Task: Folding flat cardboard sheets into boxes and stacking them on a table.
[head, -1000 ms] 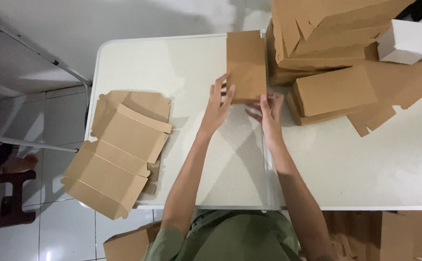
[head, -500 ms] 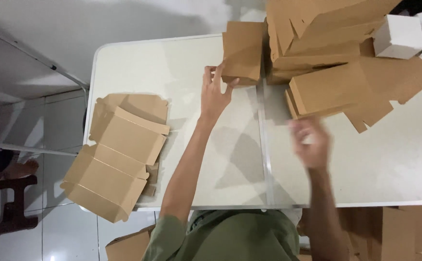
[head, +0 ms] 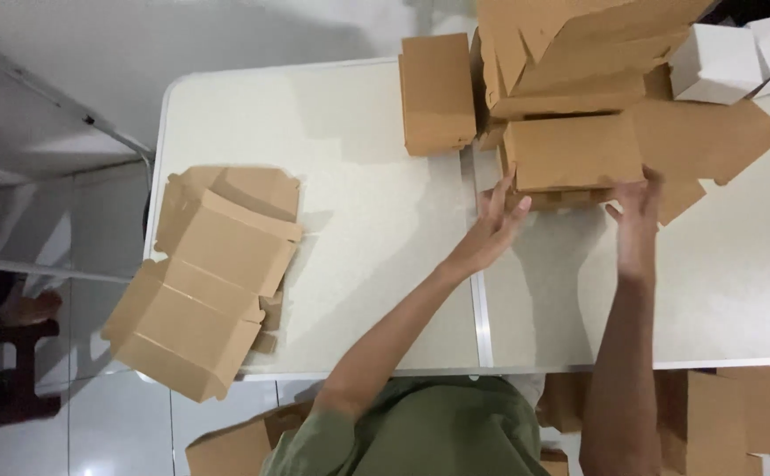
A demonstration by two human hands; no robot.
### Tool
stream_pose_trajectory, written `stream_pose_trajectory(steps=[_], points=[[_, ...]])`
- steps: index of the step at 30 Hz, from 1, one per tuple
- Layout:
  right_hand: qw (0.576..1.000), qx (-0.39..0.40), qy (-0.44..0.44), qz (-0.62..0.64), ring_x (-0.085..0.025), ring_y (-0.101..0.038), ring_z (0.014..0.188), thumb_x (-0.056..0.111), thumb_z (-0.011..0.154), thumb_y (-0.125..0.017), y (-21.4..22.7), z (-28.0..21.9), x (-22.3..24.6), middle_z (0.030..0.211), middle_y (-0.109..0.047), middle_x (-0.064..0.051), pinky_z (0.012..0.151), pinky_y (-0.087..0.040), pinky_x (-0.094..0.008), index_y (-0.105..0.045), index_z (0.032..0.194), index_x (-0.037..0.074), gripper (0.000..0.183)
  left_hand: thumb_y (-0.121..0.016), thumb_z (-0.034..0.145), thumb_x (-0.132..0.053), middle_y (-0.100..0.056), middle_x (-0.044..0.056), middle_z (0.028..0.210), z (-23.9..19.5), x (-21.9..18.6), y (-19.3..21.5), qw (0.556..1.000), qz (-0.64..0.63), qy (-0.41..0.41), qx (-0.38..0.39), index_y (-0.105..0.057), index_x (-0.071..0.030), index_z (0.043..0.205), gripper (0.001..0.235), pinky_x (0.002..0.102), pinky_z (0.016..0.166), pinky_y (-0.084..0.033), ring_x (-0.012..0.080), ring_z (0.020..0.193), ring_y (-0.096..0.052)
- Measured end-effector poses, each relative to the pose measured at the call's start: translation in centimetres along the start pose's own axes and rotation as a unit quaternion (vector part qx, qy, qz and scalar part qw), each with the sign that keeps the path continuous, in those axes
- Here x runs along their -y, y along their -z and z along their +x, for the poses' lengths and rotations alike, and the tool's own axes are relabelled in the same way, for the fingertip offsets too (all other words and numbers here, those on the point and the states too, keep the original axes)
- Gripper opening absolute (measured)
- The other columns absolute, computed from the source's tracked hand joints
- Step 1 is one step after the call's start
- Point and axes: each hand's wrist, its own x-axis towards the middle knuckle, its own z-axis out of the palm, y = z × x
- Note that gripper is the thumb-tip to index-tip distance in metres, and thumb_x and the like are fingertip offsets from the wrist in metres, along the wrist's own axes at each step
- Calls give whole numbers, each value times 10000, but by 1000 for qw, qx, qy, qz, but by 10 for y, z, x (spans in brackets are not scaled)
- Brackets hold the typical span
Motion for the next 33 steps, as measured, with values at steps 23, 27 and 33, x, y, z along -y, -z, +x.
stream_pose_trajectory(steps=[23,27,33], points=[[976,215,24,33,-507,-295,1470,463,1093,-369,-133,-83,59,1567,-332,-310,1169,-278,-654,-279,1550,26,639,-434,1092,-383,-334,274,1543,-103,40,111,950,39,-103,-293,-271,-60,1590,616,541,1203,-347,482,1439,-379],[974,227,20,12,-517,-275,1476,500,1090,-345,-126,-77,51,1598,-274,-321,1175,-272,-651,-346,1496,-7,650,-456,1101,-288,-362,223,1489,-92,55,114,944,51,-125,-301,-300,-62,1583,555,502,1201,-385,433,1428,-420],[975,222,31,7,-504,-310,1466,475,1103,-357,-130,-69,30,1598,-287,-335,1185,-289,-628,-351,1505,-41,654,-439,1103,-292,-367,242,1482,-95,45,114,948,62,-101,-296,-291,-56,1580,552,561,1226,-315,458,1463,-353]])
